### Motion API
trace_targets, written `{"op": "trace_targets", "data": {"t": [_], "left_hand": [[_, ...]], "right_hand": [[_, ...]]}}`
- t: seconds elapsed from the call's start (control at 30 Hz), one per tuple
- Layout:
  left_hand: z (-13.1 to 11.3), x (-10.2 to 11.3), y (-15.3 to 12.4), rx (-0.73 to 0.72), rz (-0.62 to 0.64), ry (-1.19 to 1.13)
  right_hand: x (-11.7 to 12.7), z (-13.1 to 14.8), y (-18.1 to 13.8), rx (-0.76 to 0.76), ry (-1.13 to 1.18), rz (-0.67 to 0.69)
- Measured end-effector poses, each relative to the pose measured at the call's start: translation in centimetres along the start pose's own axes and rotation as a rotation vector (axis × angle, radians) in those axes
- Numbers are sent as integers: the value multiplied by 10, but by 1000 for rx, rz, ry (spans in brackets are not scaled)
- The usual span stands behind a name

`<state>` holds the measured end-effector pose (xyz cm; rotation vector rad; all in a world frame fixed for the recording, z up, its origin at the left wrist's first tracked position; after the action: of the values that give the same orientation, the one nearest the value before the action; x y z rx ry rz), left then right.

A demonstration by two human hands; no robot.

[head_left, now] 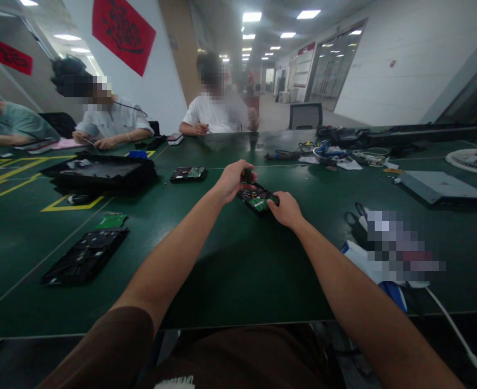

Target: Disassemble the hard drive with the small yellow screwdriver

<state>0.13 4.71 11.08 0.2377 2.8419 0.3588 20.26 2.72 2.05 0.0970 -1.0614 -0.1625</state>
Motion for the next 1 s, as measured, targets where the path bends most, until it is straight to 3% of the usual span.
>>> {"op": "trace_targets", "data": {"t": [0.23, 0.47, 0.67, 0.8, 1.0], "left_hand": [[-3, 2, 1, -47, -8, 115], [2, -2, 0, -13, 20, 2], [2, -1, 2, -108, -2, 121], [0, -2, 0, -50, 40, 89], [1, 0, 1, -19, -63, 43]], "right_hand": [[0, 1, 0, -15, -10, 17], [-2, -2, 2, 14, -20, 5], [-1, 0, 1, -8, -17, 5], [-1, 0, 0, -9, -13, 8], [-1, 0, 1, -6, -6, 6]]}}
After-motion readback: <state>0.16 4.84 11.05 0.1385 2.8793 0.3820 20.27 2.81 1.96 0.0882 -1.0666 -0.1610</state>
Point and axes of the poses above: each hand's wrist, its own y-axis towards the middle knuckle, its own x-axis out of the back of the hand, z = x × y, the point moved 1 cm from there along y, towards the middle knuckle, and after that the axes turned 9 degrees about -x, right-handed, at the moved point
